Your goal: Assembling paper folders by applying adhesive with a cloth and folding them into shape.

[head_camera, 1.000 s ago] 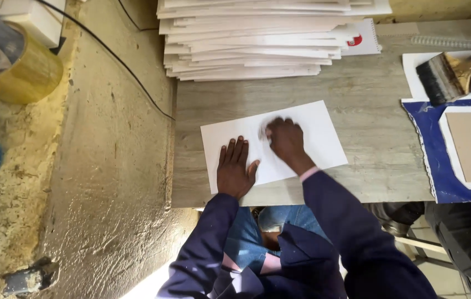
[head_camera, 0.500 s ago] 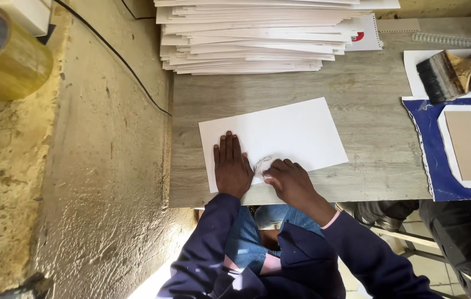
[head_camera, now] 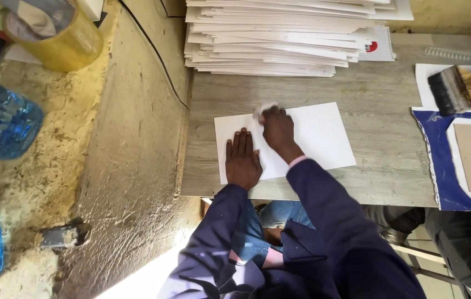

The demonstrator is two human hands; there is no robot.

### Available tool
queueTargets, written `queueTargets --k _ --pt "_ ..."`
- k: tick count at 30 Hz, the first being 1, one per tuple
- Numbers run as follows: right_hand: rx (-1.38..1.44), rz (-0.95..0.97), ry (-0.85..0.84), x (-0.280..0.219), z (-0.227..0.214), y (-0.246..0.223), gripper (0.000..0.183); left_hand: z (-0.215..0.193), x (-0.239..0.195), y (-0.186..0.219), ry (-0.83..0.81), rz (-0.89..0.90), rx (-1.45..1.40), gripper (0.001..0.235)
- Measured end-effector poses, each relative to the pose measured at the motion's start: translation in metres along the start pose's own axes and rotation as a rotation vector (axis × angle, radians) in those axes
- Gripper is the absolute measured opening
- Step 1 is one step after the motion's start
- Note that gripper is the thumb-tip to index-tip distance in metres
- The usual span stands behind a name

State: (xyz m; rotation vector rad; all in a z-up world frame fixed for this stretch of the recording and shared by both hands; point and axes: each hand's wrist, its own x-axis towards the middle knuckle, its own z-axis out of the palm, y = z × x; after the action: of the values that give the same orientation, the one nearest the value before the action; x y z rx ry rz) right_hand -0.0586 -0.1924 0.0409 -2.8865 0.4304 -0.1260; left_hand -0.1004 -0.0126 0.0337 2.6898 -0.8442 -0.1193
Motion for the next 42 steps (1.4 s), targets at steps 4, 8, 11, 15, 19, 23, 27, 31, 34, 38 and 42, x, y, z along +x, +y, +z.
queueTargets --k 4,8,11,15,19,23,27,31,34,38,42 --pt "0.093 -0.044 -0.034 -0.116 -0.022 0.02 0.019 -0.001 -0.007 -0.014 -0.014 0.03 -0.024 0.064" --pt "0.069 0.017 0.051 -0.187 -0.03 0.063 0.025 0.003 -0.001 -0.01 -0.026 -0.008 0.031 0.068" --pt "0.108 0.092 -0.003 -0.193 -0.047 0.053 0.024 0.009 -0.001 0.02 -0.007 -0.024 0.038 0.074" --pt "0.056 0.145 -0.123 -0.151 -0.048 0.056 0.016 -0.007 0.005 0.04 -0.086 0.027 -0.001 0.075" --pt "0.095 0.125 -0.025 -0.06 -0.031 0.075 0.009 -0.006 0.007 0.036 -0.083 0.028 -0.029 0.071" --pt "0.044 0.118 0.039 0.015 -0.018 0.085 0.002 -0.006 0.006 0.037 -0.108 0.034 -0.016 0.073" --pt "-0.091 0.116 0.06 0.003 -0.021 0.072 0.019 -0.008 0.005 0.038 -0.14 0.008 -0.036 0.074" --pt "-0.043 0.131 0.037 -0.091 -0.031 0.059 0.025 -0.01 0.002 0.036 -0.157 -0.003 -0.05 0.073" --pt "0.114 0.106 -0.023 -0.149 -0.043 0.068 0.031 -0.016 0.006 0.039 -0.131 0.018 -0.062 0.072" --pt "0.193 0.17 -0.075 -0.135 -0.082 0.097 0.047 -0.02 0.003 0.04 -0.162 0.025 -0.045 0.072" --pt "0.061 0.532 0.011 -0.057 -0.043 0.213 0.051 -0.021 0.003 0.04 -0.166 0.02 -0.025 0.073"
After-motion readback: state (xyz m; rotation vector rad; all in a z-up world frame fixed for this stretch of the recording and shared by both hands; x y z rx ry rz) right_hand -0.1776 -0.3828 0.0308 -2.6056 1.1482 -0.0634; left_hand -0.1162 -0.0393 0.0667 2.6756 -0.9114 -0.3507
